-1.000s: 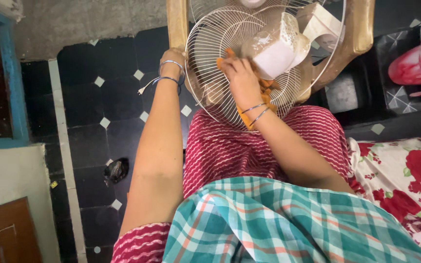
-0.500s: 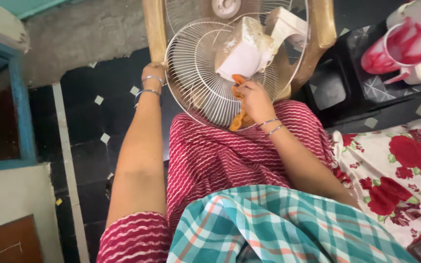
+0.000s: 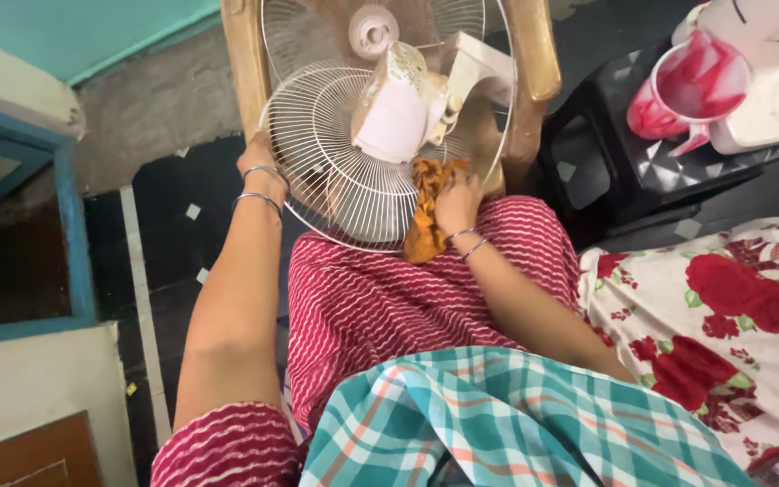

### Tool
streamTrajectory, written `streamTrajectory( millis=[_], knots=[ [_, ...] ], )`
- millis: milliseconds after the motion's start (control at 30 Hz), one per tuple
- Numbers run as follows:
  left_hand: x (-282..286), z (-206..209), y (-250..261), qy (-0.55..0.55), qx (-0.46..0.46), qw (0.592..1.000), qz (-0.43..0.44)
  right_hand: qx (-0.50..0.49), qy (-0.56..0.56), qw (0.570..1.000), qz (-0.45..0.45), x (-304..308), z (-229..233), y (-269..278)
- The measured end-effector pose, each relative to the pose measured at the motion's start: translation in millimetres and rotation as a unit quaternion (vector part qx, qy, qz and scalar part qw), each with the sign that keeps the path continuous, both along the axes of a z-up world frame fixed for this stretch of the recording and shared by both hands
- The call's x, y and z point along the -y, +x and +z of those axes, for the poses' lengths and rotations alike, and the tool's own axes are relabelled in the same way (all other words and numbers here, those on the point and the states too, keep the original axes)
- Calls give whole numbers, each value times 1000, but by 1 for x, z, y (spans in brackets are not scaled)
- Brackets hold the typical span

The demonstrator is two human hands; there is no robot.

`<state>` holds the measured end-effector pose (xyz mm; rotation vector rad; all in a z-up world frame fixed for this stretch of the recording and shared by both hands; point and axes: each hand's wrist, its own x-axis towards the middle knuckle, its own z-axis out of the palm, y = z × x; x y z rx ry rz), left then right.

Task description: The person wipes the front and back grilles and the fan blades using a cloth by hand.

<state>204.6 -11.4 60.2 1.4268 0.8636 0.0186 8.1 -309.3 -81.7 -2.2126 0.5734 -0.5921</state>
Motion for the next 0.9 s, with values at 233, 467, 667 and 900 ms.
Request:
streamTrajectory(
  millis=[233,467,667,900],
  knots=[
    [44,70,27,164,264,949,-58,33,236,964,115,-61,-11,8],
    [118,85,25,446,350,796,-211,8,350,932,98,-48,16,39],
    [107,113,41,183,236,926,-232,134,320,930,123,-32,74,28],
    [44,93,76,169,236,935,-206,208,379,891,138,-25,183,28]
  ],
)
